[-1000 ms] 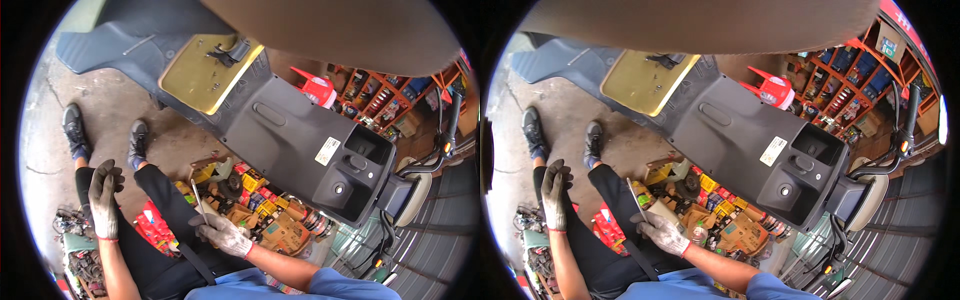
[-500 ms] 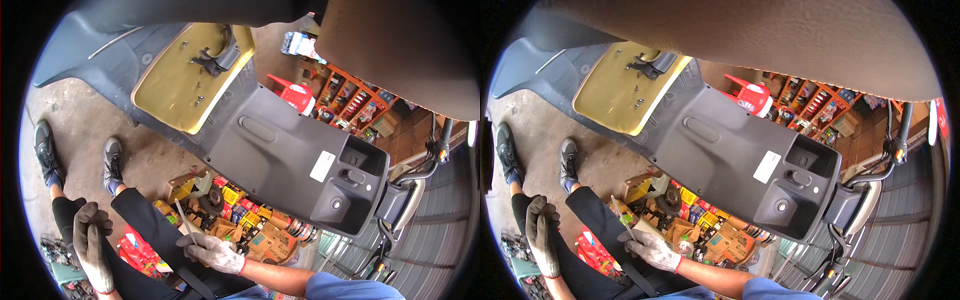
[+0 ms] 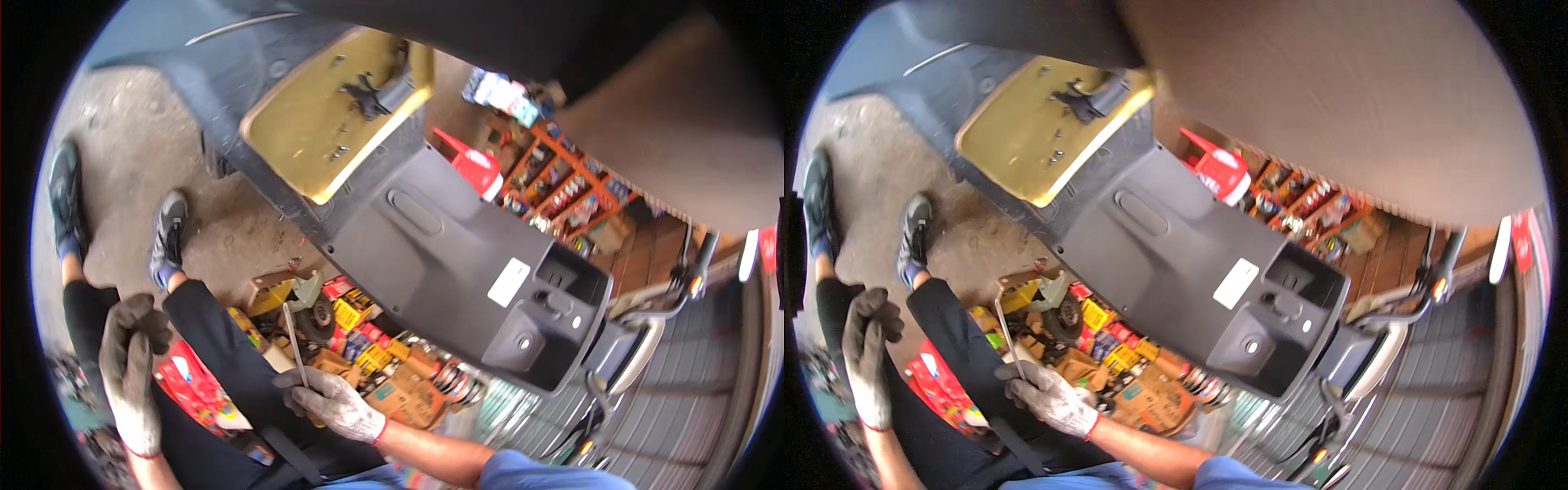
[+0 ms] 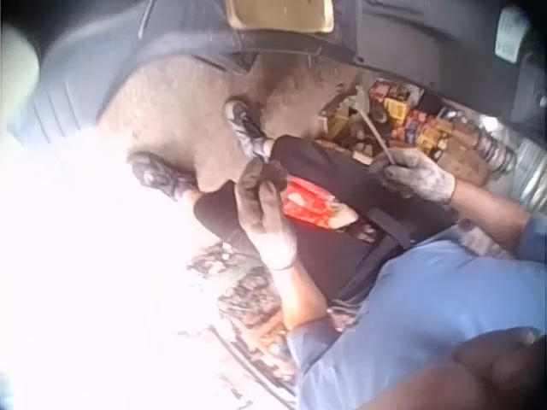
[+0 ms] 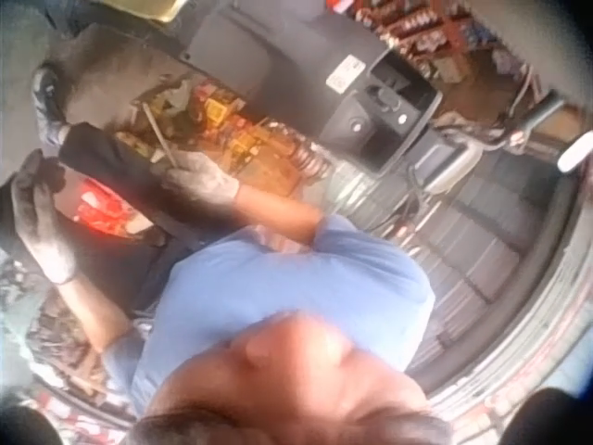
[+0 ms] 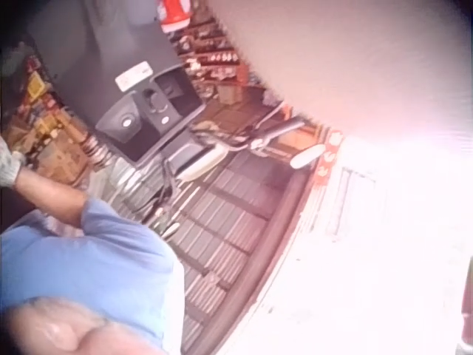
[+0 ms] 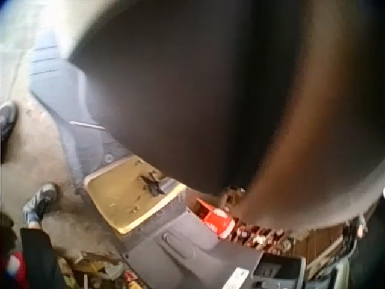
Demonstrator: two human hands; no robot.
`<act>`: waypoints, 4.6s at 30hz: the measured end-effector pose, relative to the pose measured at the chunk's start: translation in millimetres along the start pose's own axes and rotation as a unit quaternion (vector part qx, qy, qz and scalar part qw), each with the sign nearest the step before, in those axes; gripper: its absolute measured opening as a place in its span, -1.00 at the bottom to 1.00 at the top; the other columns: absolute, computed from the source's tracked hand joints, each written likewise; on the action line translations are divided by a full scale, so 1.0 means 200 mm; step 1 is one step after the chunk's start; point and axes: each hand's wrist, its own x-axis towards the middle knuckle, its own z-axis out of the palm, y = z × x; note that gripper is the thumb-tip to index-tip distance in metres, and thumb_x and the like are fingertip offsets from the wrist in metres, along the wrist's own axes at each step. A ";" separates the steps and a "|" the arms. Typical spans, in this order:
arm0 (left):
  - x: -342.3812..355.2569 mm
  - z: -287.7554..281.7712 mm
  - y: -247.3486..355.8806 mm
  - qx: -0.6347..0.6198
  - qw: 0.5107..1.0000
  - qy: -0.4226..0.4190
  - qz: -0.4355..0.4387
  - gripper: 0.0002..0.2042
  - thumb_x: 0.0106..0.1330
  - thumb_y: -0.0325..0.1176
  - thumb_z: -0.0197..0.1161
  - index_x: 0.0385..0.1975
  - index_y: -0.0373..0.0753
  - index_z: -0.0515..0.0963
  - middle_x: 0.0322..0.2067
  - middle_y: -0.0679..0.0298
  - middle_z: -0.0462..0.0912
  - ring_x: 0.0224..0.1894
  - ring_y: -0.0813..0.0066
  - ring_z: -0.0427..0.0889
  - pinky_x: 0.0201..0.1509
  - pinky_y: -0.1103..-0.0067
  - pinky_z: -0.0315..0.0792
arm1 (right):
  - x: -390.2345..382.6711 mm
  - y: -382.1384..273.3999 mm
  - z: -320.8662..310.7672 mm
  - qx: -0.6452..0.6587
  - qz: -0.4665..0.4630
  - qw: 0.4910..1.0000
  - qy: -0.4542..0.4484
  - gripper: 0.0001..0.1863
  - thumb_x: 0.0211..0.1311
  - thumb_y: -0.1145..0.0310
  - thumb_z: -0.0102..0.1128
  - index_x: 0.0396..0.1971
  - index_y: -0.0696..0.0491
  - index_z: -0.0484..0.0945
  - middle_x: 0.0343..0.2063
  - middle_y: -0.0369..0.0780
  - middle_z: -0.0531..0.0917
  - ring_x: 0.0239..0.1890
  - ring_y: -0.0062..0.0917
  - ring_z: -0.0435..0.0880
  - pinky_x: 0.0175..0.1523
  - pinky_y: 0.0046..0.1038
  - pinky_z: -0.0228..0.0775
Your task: Using a screwdriver and power drill to disassemble parts of an electric scooter.
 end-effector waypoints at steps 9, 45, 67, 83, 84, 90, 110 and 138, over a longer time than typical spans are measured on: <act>0.00 -0.06 -0.06 0.005 0.999 0.042 -0.014 -0.62 0.32 -0.27 0.00 0.03 -0.40 0.41 -0.26 0.21 0.52 -0.26 0.56 0.47 -0.12 0.63 0.33 | 0.02 -0.04 -0.03 0.012 0.039 0.998 0.041 -0.67 0.45 0.41 -0.11 0.12 0.18 0.42 -0.35 -0.31 0.54 -0.34 -0.70 0.47 -0.22 -0.61 0.37; 0.43 0.08 -0.50 -0.066 0.975 0.190 0.092 -0.63 0.40 -0.21 0.03 0.04 -0.36 0.43 -0.14 0.18 0.51 -0.14 0.45 0.48 0.05 0.53 0.33 | 0.23 0.06 -0.23 0.071 0.013 0.991 0.110 -0.72 0.45 0.45 -0.14 -0.01 0.26 0.46 -0.27 -0.20 0.61 -0.18 -0.54 0.59 -0.03 -0.49 0.46; -0.57 1.08 0.80 0.382 0.864 -0.266 0.195 -0.57 0.32 -0.12 0.16 0.08 -0.26 0.42 -0.23 0.01 0.62 -0.18 0.12 0.64 -0.08 0.36 0.46 | -0.58 -0.29 -0.63 0.446 -0.394 0.797 -0.102 -0.67 0.35 0.25 0.15 -0.10 0.22 0.54 -0.12 -0.13 0.63 -0.11 -0.40 0.62 -0.01 -0.31 0.49; -0.03 1.61 1.01 0.434 0.814 -0.307 0.232 -0.60 0.36 -0.06 0.08 -0.02 -0.28 0.47 -0.25 -0.06 0.63 -0.13 -0.05 0.60 -0.05 0.27 0.42 | -0.48 -0.50 -1.06 0.598 -0.315 0.719 0.164 -0.85 0.40 0.35 0.06 -0.19 0.10 0.52 -0.32 -0.18 0.62 -0.35 -0.38 0.63 -0.23 -0.31 0.52; -0.01 1.63 1.01 0.447 0.807 -0.312 0.226 -0.61 0.36 -0.07 0.08 -0.02 -0.26 0.47 -0.24 -0.05 0.63 -0.12 -0.04 0.60 -0.05 0.27 0.42 | -0.47 -0.50 -1.08 0.600 -0.312 0.718 0.164 -0.84 0.41 0.34 0.05 -0.19 0.11 0.53 -0.32 -0.17 0.63 -0.36 -0.38 0.64 -0.24 -0.31 0.52; 0.07 1.68 1.03 0.429 0.814 -0.340 0.193 -0.60 0.37 -0.07 0.08 0.00 -0.27 0.45 -0.18 -0.03 0.64 -0.06 -0.01 0.60 0.00 0.27 0.42 | -0.46 -0.52 -1.10 0.595 -0.296 0.723 0.186 -0.81 0.41 0.33 0.03 -0.16 0.12 0.52 -0.31 -0.15 0.64 -0.37 -0.41 0.63 -0.25 -0.34 0.53; 0.01 1.72 1.09 0.436 0.814 -0.348 0.162 -0.59 0.37 -0.11 0.08 0.00 -0.34 0.46 -0.16 -0.07 0.63 -0.07 0.00 0.61 0.03 0.31 0.42 | -0.54 -0.52 -1.09 0.578 -0.301 0.729 0.208 -0.82 0.37 0.33 0.12 -0.12 0.07 0.49 -0.33 -0.20 0.63 -0.38 -0.44 0.65 -0.26 -0.34 0.54; -0.05 1.82 1.21 0.537 0.691 -0.330 0.353 -0.69 0.29 -0.18 0.20 -0.08 -0.23 0.51 -0.24 0.04 0.62 -0.15 -0.01 0.61 -0.07 0.27 0.48 | -0.59 -0.56 -1.10 0.627 -0.298 0.696 0.181 -0.86 0.36 0.39 0.10 -0.15 0.08 0.48 -0.33 -0.20 0.61 -0.38 -0.43 0.62 -0.25 -0.35 0.51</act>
